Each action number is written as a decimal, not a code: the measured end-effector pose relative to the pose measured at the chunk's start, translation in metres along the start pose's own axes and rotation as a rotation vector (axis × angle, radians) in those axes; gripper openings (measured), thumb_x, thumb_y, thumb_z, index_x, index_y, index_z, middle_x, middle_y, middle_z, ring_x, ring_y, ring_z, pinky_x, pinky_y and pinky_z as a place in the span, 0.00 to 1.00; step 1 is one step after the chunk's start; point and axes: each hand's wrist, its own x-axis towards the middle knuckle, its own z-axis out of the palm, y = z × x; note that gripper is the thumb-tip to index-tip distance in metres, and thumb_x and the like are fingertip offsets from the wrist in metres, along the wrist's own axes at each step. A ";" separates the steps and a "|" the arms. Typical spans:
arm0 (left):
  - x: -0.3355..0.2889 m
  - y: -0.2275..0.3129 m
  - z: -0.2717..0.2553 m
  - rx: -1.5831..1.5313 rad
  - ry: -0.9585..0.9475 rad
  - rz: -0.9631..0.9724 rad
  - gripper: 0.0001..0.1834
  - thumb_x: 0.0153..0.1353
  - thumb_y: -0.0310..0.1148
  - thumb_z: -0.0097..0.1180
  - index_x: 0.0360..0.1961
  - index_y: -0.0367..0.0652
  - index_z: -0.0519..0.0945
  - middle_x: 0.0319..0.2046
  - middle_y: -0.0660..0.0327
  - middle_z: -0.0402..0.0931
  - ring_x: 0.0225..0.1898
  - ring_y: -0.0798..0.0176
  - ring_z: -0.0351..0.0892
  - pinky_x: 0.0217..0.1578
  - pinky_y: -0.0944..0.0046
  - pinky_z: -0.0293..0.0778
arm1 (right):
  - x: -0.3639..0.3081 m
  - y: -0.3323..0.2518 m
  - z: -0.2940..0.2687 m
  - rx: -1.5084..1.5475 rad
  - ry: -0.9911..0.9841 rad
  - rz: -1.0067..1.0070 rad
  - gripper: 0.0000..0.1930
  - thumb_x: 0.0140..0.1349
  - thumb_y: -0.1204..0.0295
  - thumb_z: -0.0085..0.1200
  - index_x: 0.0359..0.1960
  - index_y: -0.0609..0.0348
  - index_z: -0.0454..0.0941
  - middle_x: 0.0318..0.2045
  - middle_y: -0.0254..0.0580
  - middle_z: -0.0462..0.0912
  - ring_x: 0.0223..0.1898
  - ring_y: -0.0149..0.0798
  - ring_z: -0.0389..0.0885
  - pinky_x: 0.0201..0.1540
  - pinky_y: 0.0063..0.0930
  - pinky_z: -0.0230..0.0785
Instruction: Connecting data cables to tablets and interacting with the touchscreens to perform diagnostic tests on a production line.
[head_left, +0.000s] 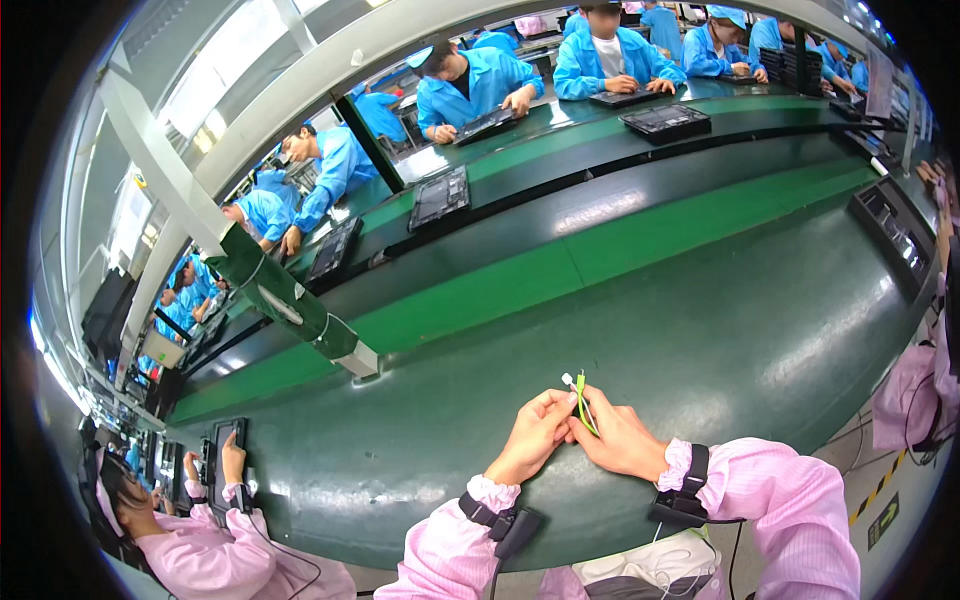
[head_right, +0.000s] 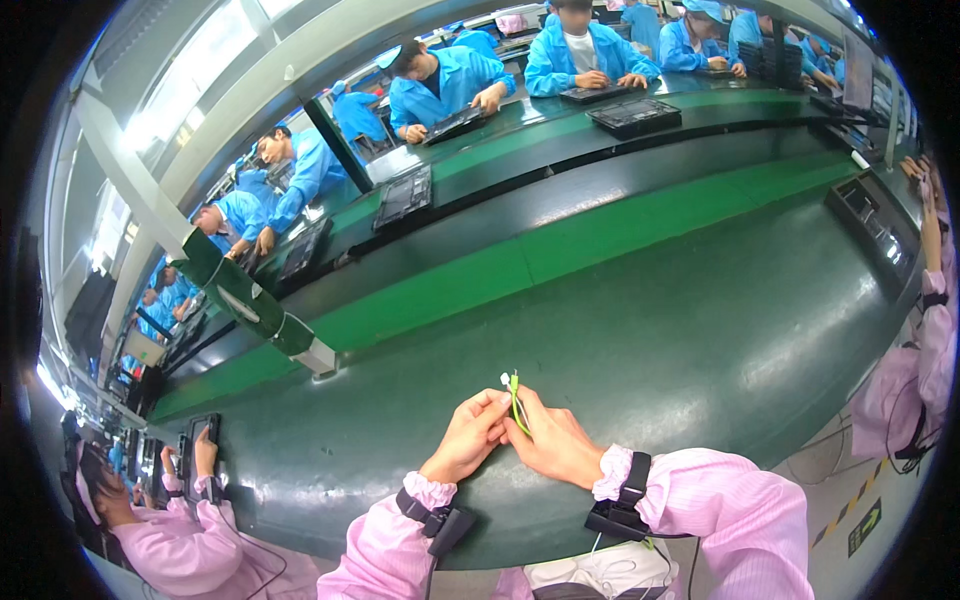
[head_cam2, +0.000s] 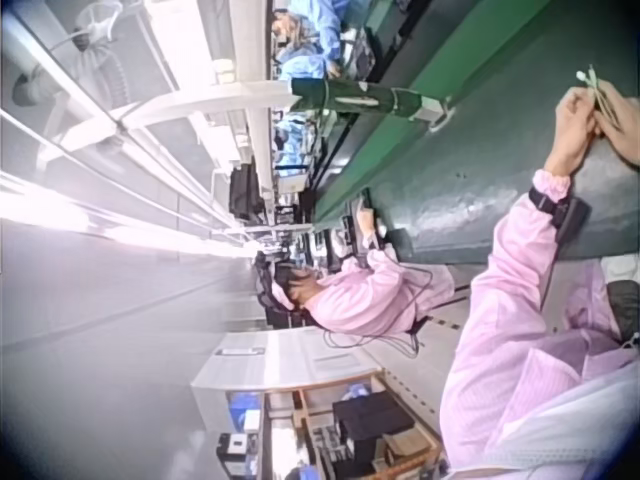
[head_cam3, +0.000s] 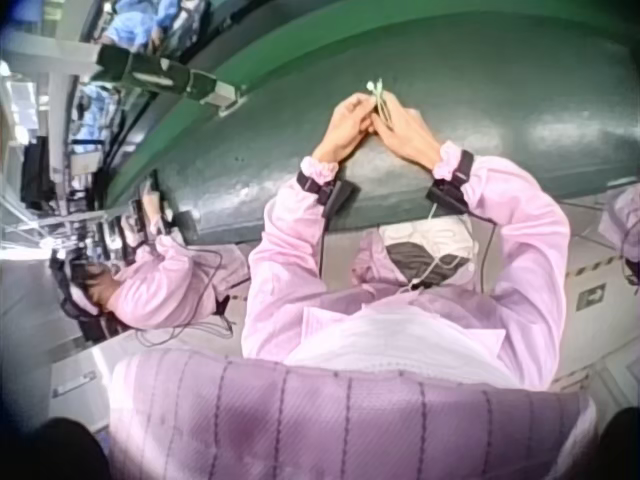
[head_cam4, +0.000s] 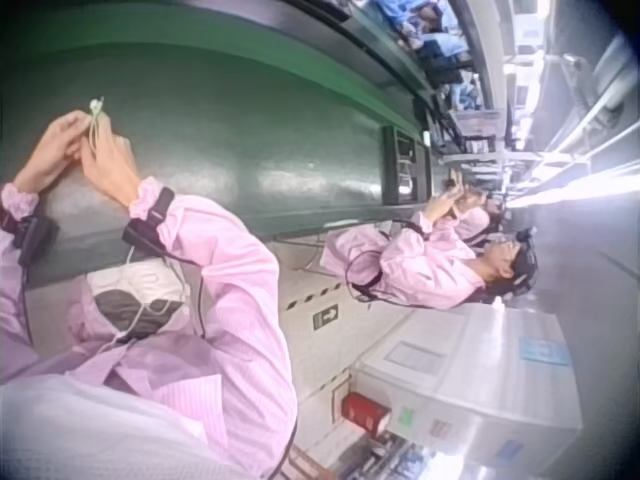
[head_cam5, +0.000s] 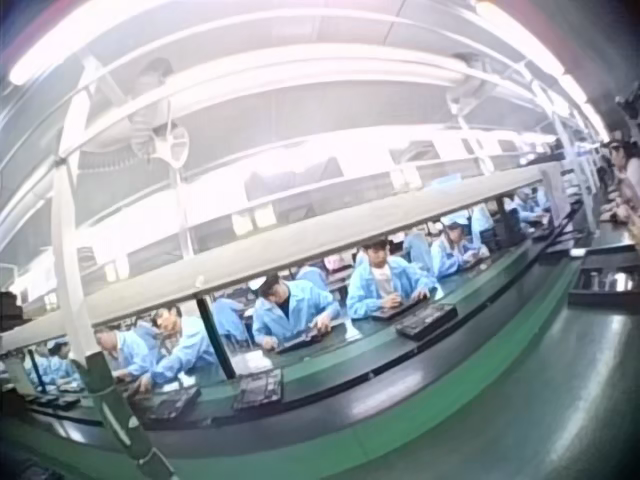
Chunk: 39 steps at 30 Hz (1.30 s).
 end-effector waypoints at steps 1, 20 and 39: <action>0.000 -0.001 -0.001 0.000 0.001 -0.001 0.09 0.65 0.35 0.51 0.37 0.38 0.72 0.20 0.68 0.66 0.19 0.76 0.59 0.24 0.72 0.63 | 0.000 -0.003 -0.001 -0.014 0.005 -0.003 0.22 0.61 0.71 0.46 0.54 0.66 0.57 0.29 0.60 0.80 0.32 0.61 0.79 0.33 0.47 0.72; -0.001 -0.004 -0.002 0.067 -0.011 0.022 0.10 0.62 0.31 0.55 0.39 0.34 0.77 0.25 0.65 0.74 0.23 0.74 0.67 0.25 0.74 0.64 | 0.000 0.005 0.001 -0.005 -0.021 0.000 0.24 0.62 0.69 0.44 0.57 0.65 0.53 0.28 0.60 0.79 0.30 0.61 0.79 0.33 0.47 0.72; -0.003 -0.002 -0.002 0.035 0.029 0.013 0.07 0.62 0.26 0.51 0.39 0.34 0.74 0.21 0.65 0.69 0.19 0.74 0.62 0.22 0.72 0.63 | -0.005 -0.018 -0.010 0.072 -0.038 0.173 0.25 0.63 0.67 0.42 0.59 0.61 0.50 0.30 0.59 0.80 0.33 0.62 0.78 0.36 0.48 0.71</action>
